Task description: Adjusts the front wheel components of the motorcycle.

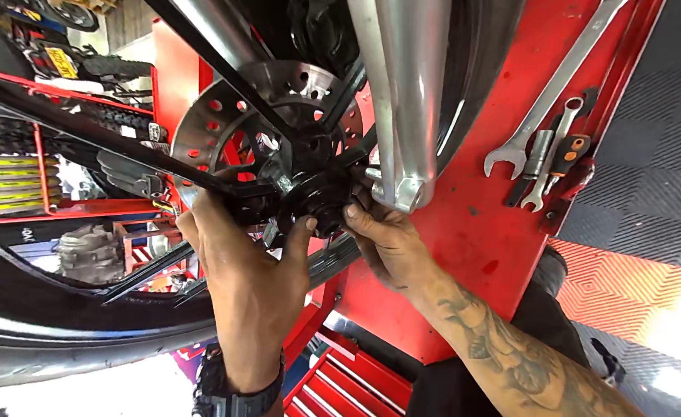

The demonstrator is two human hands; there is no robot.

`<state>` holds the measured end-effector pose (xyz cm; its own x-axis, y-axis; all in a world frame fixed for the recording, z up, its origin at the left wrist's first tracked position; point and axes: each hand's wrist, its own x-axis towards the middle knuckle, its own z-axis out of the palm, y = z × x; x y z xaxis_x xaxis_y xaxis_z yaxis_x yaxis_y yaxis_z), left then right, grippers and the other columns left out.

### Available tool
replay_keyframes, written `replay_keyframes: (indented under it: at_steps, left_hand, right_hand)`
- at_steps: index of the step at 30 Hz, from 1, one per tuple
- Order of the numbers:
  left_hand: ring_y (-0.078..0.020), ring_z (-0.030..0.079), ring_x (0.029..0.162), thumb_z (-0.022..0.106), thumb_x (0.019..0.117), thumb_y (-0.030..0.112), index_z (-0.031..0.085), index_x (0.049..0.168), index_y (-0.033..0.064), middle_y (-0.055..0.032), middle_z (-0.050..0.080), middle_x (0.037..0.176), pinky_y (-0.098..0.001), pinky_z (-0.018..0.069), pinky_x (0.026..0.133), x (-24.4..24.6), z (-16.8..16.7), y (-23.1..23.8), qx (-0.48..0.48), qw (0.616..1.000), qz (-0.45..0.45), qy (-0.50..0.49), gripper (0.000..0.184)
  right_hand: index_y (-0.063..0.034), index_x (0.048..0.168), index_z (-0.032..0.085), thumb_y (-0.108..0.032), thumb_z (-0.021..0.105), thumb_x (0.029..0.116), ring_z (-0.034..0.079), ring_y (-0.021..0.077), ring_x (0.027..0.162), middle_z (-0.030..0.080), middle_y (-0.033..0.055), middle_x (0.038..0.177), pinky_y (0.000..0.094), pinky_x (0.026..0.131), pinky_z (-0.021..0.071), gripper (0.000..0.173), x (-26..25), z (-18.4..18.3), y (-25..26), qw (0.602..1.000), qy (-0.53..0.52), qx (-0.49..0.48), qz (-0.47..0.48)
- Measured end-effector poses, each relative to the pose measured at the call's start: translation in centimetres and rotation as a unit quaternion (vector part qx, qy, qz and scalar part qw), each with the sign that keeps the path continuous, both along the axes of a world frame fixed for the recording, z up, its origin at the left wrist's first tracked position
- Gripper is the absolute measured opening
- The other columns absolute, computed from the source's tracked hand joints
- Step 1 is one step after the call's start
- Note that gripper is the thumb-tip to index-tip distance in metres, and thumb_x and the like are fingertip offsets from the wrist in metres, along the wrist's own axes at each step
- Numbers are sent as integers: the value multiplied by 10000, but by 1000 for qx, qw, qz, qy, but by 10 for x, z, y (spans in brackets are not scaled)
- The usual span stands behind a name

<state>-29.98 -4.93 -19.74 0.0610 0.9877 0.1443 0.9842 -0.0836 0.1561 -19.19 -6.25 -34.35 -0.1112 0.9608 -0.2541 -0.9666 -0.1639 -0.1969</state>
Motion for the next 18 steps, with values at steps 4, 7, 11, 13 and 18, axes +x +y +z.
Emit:
replay_keyframes:
  at_steps: [4,7,11,13,18]
  left_hand:
    - [-249,527,1283,790,861,451,309,1558,129,-124,483,1450,-441,492,1030,-5,1,-1,-6,1000,-7,19,906]
    - [-261,529,1259,765,872,475,298,1569,133,-134,485,1448,-437,494,992,-6,2,-1,-6,999,-7,39,906]
    - [-258,533,1242,748,887,492,277,1578,101,-165,470,1441,-415,500,982,-7,1,-1,2,999,-18,45,923]
    - [-259,522,1264,750,889,483,257,1591,98,-167,450,1465,-417,491,1006,-7,1,-1,1,999,-18,45,940]
    - [-250,505,1301,751,891,458,211,1618,108,-167,425,1506,-406,483,1037,-9,3,0,-10,999,-28,39,971]
  right_hand:
    - [13,1446,477,22,682,933,593,178,1260,611,119,1359,379,1112,477,552,-6,-23,-1,997,-38,72,-19]
    - [54,1429,455,45,697,914,560,188,1312,576,138,1401,355,1123,475,570,-9,-32,1,987,-98,125,-39]
    - [54,1378,520,16,742,896,661,188,1165,609,147,1351,341,972,591,532,-14,-40,2,976,-158,144,-44]
    - [60,1333,541,2,749,896,691,181,1057,643,146,1258,344,926,611,487,-19,-42,4,972,-170,148,-61]
    - [64,1332,538,-34,748,910,674,179,1089,651,144,1233,349,951,593,481,-27,-42,6,969,-178,146,-86]
